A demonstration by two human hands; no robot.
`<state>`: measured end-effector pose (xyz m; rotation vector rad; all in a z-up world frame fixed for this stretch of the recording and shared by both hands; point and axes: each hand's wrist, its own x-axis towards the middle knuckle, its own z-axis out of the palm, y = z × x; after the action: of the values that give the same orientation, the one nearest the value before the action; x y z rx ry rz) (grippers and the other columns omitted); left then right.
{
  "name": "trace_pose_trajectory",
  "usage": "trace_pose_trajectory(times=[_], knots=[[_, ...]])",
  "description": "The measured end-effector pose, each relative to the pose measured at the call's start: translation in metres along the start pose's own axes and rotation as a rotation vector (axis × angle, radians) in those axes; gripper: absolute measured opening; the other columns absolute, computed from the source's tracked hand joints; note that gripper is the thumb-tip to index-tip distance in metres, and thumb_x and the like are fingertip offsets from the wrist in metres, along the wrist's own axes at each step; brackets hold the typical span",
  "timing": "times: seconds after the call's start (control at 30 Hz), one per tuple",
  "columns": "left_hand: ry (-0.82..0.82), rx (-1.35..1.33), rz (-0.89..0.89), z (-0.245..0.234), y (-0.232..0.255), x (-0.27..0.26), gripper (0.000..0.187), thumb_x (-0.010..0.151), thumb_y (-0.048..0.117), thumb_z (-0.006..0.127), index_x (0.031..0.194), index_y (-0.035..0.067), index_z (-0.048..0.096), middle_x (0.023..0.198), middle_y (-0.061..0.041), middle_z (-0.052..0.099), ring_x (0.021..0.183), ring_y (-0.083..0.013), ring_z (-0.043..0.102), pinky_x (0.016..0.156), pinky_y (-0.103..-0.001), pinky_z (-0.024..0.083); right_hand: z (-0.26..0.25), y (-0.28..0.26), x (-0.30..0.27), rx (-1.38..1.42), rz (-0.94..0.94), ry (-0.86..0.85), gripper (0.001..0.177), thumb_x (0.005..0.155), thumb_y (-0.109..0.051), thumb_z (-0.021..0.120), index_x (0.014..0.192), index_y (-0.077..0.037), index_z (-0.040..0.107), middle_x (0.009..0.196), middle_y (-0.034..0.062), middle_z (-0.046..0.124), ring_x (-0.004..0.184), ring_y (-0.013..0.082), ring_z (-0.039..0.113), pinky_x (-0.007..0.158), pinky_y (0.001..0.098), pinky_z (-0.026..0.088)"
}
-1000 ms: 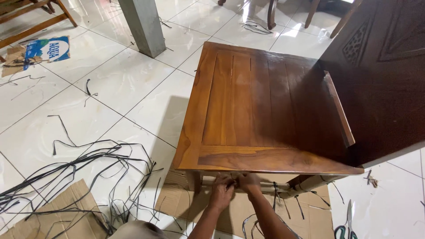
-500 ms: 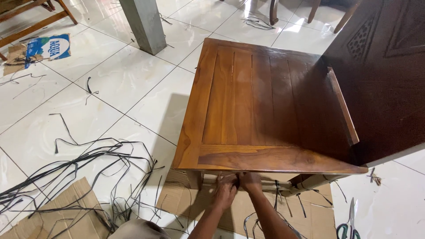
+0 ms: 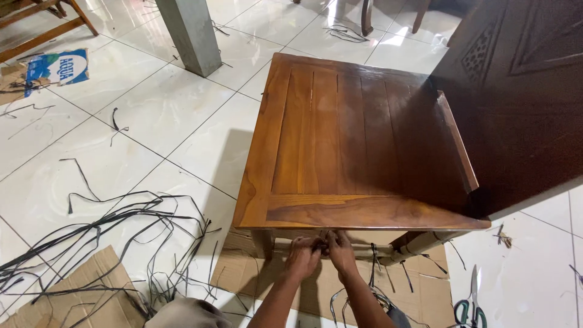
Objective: Wrapping the legs of a wooden chair with black decorative strips
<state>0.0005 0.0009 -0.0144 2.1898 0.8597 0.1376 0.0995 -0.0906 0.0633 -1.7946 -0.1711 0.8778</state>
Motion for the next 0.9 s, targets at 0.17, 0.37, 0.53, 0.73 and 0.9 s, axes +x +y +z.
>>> trace_pose_trajectory(times=[0.17,0.37,0.53,0.73,0.9], knots=[[0.128,0.014,0.205,0.006,-0.008,0.001,0.030,0.086,0.017,0.060,0.116,0.017,0.066,0.119,-0.011,0.072,0.112,-0.0409,0.060,0.096,-0.053,0.046,-0.002,0.027,-0.003,0.205,-0.147,0.035,0.053,0.098,-0.041,0.058,0.135,-0.003,0.064,0.107,0.0152,0.073,0.088,0.0232,0.067,0.078,0.0348,0.055],[0.084,-0.007,0.233,-0.001,-0.003,0.000,0.042,0.084,0.009,0.058,0.123,0.025,0.057,0.114,-0.011,0.071,0.109,-0.0420,0.060,0.095,-0.057,0.043,-0.003,0.068,-0.028,-0.095,-0.102,0.263,0.048,0.102,-0.043,0.055,0.086,-0.003,0.076,0.070,0.0072,0.061,0.064,0.0169,0.053,0.058,0.0319,0.042],[0.050,-0.027,0.096,-0.012,0.011,0.001,0.035,0.087,0.014,0.061,0.119,0.026,0.059,0.114,-0.009,0.072,0.105,-0.0401,0.060,0.089,-0.056,0.046,0.003,0.120,-0.004,0.244,0.152,0.086,0.036,0.105,-0.027,0.054,0.110,0.002,0.076,0.098,0.0145,0.068,0.085,0.0241,0.055,0.075,0.0369,0.041],[-0.163,0.128,0.043,0.005,-0.008,0.020,0.032,0.101,0.034,0.046,0.120,0.014,0.062,0.119,-0.023,0.058,0.108,-0.0429,0.051,0.089,-0.060,0.042,0.015,0.099,0.005,0.686,0.248,-0.052,0.022,0.105,-0.019,0.048,0.112,-0.005,0.064,0.101,0.0121,0.064,0.085,0.0227,0.053,0.077,0.0384,0.035],[-0.277,0.087,-0.042,-0.007,0.006,0.020,0.044,0.100,0.022,0.044,0.141,0.012,0.053,0.141,-0.025,0.048,0.123,-0.0436,0.042,0.102,-0.058,0.038,0.024,0.119,0.033,0.975,0.364,-0.055,0.023,0.098,-0.001,0.045,0.113,-0.015,0.056,0.112,0.0092,0.061,0.096,0.0271,0.052,0.070,0.0387,0.036]])
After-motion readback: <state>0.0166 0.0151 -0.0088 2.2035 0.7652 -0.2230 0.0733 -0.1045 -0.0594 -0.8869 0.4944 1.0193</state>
